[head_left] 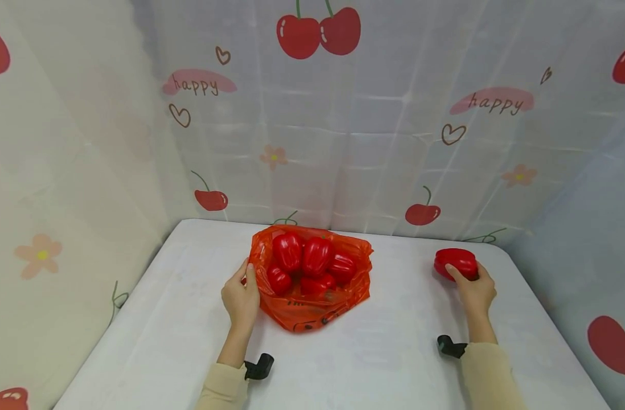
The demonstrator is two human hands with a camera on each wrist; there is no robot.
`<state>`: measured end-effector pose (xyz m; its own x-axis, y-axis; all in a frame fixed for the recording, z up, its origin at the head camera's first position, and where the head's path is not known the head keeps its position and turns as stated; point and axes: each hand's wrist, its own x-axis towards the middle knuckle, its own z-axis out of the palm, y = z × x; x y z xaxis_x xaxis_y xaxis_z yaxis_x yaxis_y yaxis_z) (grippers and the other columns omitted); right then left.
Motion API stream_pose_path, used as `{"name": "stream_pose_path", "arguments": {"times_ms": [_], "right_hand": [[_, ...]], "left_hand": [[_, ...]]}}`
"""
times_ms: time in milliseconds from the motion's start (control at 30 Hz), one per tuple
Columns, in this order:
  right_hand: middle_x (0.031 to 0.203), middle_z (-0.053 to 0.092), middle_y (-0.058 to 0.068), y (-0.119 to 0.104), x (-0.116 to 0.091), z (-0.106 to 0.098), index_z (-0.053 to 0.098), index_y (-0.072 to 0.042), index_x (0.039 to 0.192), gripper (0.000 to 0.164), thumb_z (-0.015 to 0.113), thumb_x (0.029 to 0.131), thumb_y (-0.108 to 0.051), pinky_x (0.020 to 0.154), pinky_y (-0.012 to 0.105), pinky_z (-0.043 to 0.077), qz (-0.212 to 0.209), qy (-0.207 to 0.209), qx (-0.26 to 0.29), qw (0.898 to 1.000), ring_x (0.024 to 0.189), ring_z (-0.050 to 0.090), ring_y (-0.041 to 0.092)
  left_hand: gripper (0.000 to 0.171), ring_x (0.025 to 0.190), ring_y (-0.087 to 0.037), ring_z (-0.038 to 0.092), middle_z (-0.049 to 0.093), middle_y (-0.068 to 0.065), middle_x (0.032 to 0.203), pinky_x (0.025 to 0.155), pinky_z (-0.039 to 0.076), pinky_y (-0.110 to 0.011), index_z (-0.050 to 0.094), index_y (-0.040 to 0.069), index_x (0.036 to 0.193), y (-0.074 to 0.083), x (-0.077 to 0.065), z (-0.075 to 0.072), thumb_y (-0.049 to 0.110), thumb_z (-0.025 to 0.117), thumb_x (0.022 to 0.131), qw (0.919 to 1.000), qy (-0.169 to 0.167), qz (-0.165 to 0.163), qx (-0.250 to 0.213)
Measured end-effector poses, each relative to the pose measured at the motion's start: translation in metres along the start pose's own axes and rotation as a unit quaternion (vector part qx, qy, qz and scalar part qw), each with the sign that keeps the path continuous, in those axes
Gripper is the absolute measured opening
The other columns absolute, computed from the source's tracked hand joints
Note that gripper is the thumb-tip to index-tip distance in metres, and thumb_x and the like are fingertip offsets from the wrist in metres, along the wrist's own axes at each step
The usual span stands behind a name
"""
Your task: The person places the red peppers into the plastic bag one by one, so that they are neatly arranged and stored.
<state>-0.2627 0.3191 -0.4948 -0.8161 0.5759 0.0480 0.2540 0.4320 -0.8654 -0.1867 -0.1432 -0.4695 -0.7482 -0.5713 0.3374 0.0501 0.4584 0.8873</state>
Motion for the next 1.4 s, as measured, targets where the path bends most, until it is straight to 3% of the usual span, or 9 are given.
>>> {"name": "stream_pose_path", "arguments": {"times_ms": [167, 333, 567, 800, 1000, 1400], "right_hand": [[0.151, 0.042, 0.020, -0.026, -0.022, 0.014, 0.033, -0.010, 0.153, 0.080, 0.068, 0.089, -0.043, 0.106, 0.055, 0.041, -0.031, 0.002, 0.023, 0.999, 0.138, 0.039, 0.039], [0.146, 0.048, 0.019, -0.055, -0.050, 0.029, 0.039, -0.010, 0.150, 0.077, 0.072, 0.087, -0.039, 0.102, 0.055, 0.045, -0.096, -0.010, 0.056, 0.994, 0.131, 0.046, 0.037], [0.140, 0.055, 0.015, -0.090, -0.097, 0.049, 0.046, -0.011, 0.146, 0.072, 0.077, 0.084, -0.031, 0.100, 0.045, 0.048, -0.178, -0.068, 0.105, 0.976, 0.125, 0.054, 0.031], [0.139, 0.058, 0.012, -0.106, -0.147, 0.069, 0.050, -0.008, 0.143, 0.071, 0.081, 0.081, -0.024, 0.096, 0.036, 0.049, -0.242, -0.144, 0.128, 0.951, 0.123, 0.058, 0.029], [0.134, 0.061, 0.013, -0.115, -0.176, 0.088, 0.052, -0.008, 0.141, 0.072, 0.083, 0.078, -0.022, 0.094, 0.041, 0.053, -0.255, -0.177, 0.154, 0.938, 0.116, 0.063, 0.030], [0.137, 0.059, 0.005, -0.131, -0.208, 0.122, 0.051, -0.016, 0.142, 0.072, 0.082, 0.078, -0.030, 0.093, 0.046, 0.054, -0.261, -0.207, 0.157, 0.930, 0.121, 0.058, 0.027]], "left_hand": [[0.033, 0.103, -0.038, 0.067, 0.065, -0.019, 0.123, 0.082, 0.057, -0.050, 0.065, 0.001, 0.126, 0.000, 0.000, 0.000, 0.017, 0.055, 0.099, 1.0000, -0.001, 0.001, -0.001], [0.033, 0.104, -0.039, 0.067, 0.065, -0.020, 0.123, 0.083, 0.057, -0.050, 0.064, 0.000, 0.126, -0.001, 0.001, -0.001, 0.016, 0.055, 0.099, 1.0000, -0.002, 0.005, -0.003], [0.033, 0.103, -0.038, 0.067, 0.065, -0.018, 0.124, 0.083, 0.057, -0.049, 0.064, 0.001, 0.127, 0.000, 0.001, 0.000, 0.018, 0.055, 0.099, 1.0000, -0.004, -0.001, -0.005], [0.033, 0.103, -0.038, 0.067, 0.064, -0.019, 0.124, 0.083, 0.057, -0.049, 0.064, 0.001, 0.127, 0.001, 0.001, 0.001, 0.018, 0.055, 0.099, 0.9999, -0.006, -0.006, -0.007], [0.033, 0.103, -0.039, 0.067, 0.065, -0.020, 0.123, 0.084, 0.057, -0.050, 0.065, 0.001, 0.125, 0.001, 0.001, 0.001, 0.017, 0.055, 0.099, 1.0000, -0.001, -0.004, -0.003], [0.033, 0.104, -0.038, 0.067, 0.064, -0.019, 0.123, 0.083, 0.057, -0.050, 0.064, 0.000, 0.126, 0.000, 0.001, 0.000, 0.016, 0.055, 0.099, 1.0000, -0.001, 0.001, -0.001]]}}
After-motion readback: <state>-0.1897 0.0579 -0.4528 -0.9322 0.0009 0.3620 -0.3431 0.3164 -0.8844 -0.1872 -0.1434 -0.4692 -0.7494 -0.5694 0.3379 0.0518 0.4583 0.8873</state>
